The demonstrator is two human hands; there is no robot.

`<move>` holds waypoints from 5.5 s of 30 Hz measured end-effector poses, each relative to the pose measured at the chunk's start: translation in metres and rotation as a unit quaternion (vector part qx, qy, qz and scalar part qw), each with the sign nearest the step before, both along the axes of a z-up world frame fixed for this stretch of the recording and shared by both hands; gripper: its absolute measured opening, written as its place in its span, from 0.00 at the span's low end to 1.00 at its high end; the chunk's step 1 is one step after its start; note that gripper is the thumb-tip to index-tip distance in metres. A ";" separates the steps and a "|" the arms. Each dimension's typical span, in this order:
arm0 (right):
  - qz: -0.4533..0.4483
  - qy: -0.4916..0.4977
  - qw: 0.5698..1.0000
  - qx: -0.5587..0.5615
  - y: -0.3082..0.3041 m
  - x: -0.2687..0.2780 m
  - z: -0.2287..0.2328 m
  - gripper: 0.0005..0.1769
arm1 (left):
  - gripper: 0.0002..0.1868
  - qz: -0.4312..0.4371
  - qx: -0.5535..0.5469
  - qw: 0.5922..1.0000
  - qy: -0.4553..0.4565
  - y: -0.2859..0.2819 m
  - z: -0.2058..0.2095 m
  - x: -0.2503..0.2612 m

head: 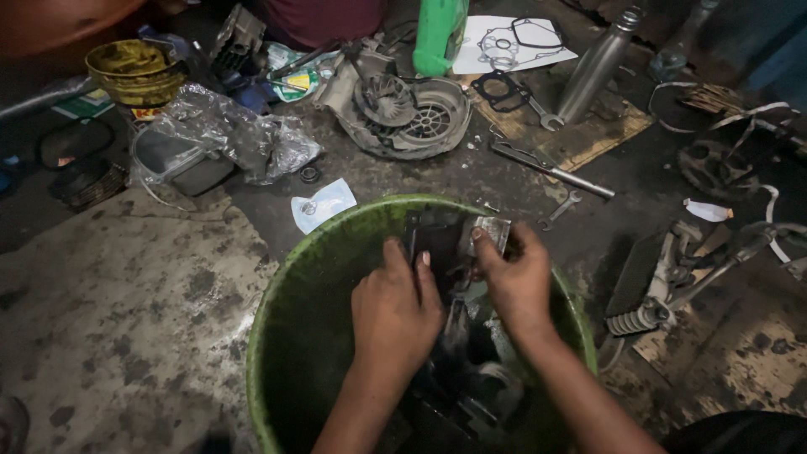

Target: The person scrubs a black mechanical housing with a small metal tool inside a green basin filled with dark liquid. They rotate the part to clean different sides and then wipe it with a cloth.

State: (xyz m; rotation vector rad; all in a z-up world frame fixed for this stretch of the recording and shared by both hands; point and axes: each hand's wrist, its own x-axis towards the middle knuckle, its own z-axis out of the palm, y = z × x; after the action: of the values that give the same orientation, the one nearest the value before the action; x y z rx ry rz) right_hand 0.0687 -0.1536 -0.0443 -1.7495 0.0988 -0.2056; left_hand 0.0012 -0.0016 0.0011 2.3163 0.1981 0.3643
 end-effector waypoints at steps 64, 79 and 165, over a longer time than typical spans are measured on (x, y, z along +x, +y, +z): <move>0.018 -0.214 0.936 -0.279 -0.016 0.002 0.020 0.13 | 0.30 0.078 -0.171 0.978 -0.093 0.054 -0.062 0.022; -0.075 -0.301 0.884 -0.349 -0.009 -0.010 0.032 0.15 | 0.31 0.057 -0.134 0.989 -0.033 0.026 -0.061 0.010; 0.039 -0.190 0.853 -0.485 -0.021 0.002 0.012 0.12 | 0.10 0.068 0.069 0.982 -0.162 0.018 -0.004 -0.004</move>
State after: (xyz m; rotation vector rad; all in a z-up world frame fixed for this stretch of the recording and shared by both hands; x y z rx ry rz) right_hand 0.0703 -0.1743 -0.0318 -2.6692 -0.4432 -0.6163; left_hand -0.0024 0.0161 -0.0028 2.3431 0.1733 0.8404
